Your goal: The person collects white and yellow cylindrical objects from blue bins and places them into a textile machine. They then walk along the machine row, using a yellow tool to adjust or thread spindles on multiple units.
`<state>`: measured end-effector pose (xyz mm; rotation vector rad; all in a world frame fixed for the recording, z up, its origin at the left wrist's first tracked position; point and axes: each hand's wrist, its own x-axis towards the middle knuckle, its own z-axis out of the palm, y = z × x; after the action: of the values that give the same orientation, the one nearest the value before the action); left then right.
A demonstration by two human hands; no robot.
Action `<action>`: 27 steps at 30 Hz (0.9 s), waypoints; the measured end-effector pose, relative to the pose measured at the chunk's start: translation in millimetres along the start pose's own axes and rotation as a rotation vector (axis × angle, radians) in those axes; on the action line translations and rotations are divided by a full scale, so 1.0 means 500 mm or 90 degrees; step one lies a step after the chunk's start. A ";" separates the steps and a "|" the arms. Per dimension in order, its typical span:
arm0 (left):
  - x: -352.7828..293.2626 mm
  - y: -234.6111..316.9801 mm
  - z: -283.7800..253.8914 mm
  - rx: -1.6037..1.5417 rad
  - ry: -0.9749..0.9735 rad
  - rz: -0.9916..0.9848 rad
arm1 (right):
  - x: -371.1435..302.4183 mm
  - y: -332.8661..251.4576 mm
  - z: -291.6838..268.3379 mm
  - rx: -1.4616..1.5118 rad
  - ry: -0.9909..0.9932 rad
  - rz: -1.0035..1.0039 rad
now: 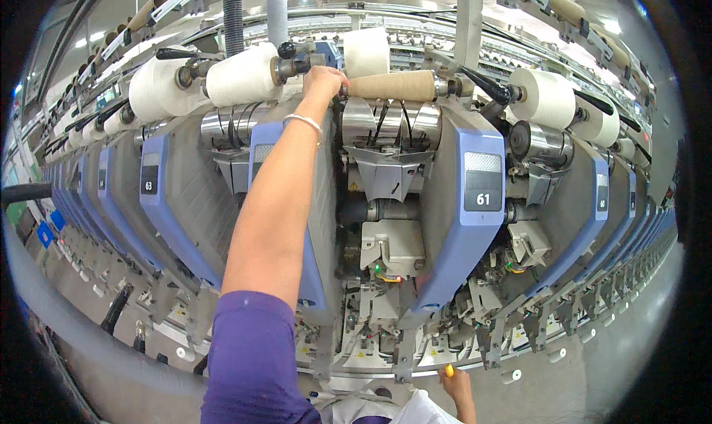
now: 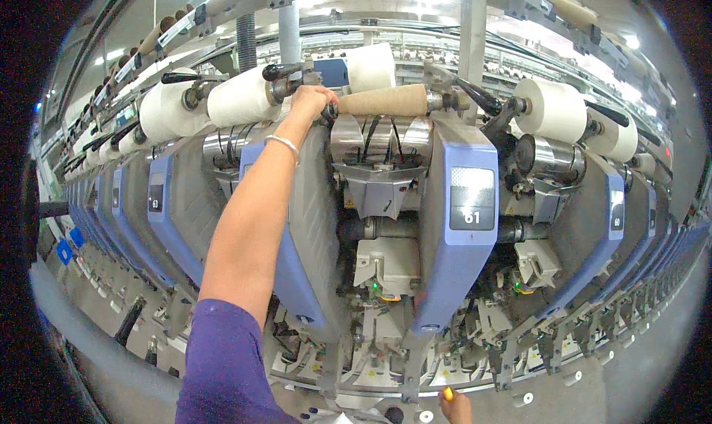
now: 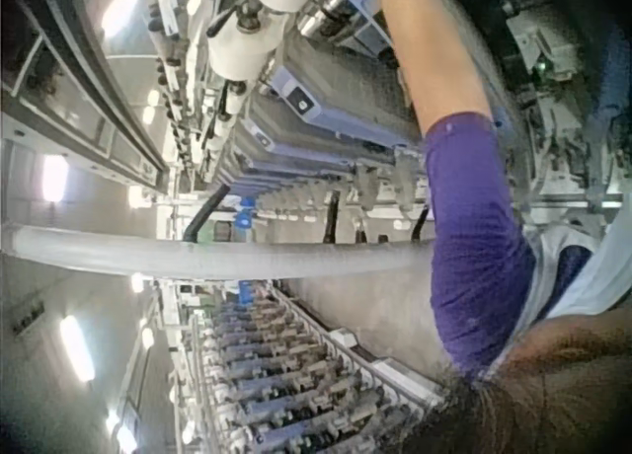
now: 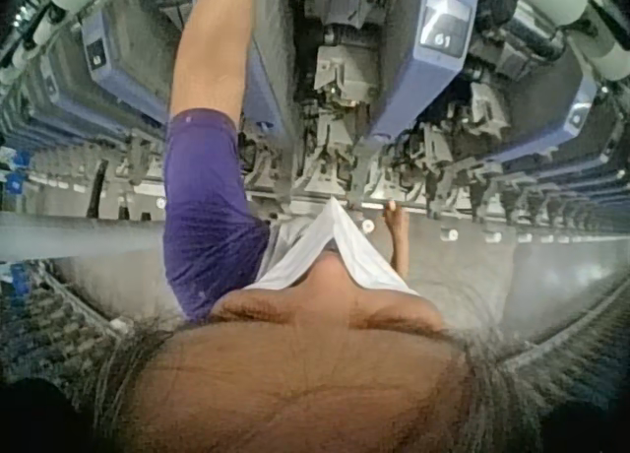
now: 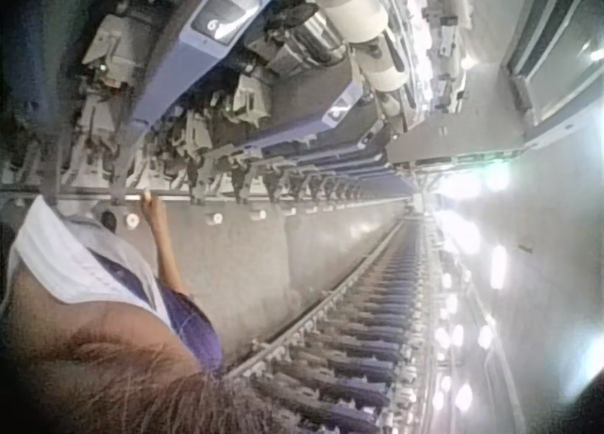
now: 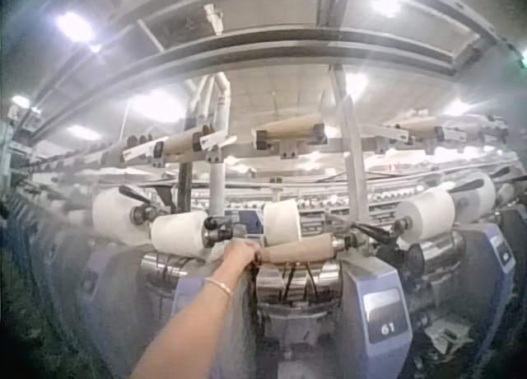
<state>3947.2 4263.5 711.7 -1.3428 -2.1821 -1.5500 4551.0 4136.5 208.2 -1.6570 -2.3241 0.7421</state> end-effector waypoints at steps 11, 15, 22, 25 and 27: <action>-0.065 0.036 -0.007 0.367 0.003 0.106 | 0.020 -0.111 -0.006 0.131 -0.033 -0.097; -0.139 0.071 -0.109 0.336 -0.039 0.193 | -0.004 -0.084 -0.028 0.186 -0.049 -0.075; -0.419 0.157 -0.270 -0.046 -0.193 0.191 | 0.029 -0.088 -0.036 0.141 -0.058 -0.042; -0.555 0.185 -0.338 -0.180 -0.248 0.074 | 0.078 -0.112 -0.026 0.071 -0.035 -0.059; -0.630 0.187 -0.372 -0.231 -0.309 -0.023 | 0.121 -0.138 -0.022 0.011 -0.035 -0.011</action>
<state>4134.7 3937.1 681.7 -1.9792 -2.2551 -1.8586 4477.3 4178.4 244.4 -1.6285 -2.3589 0.8113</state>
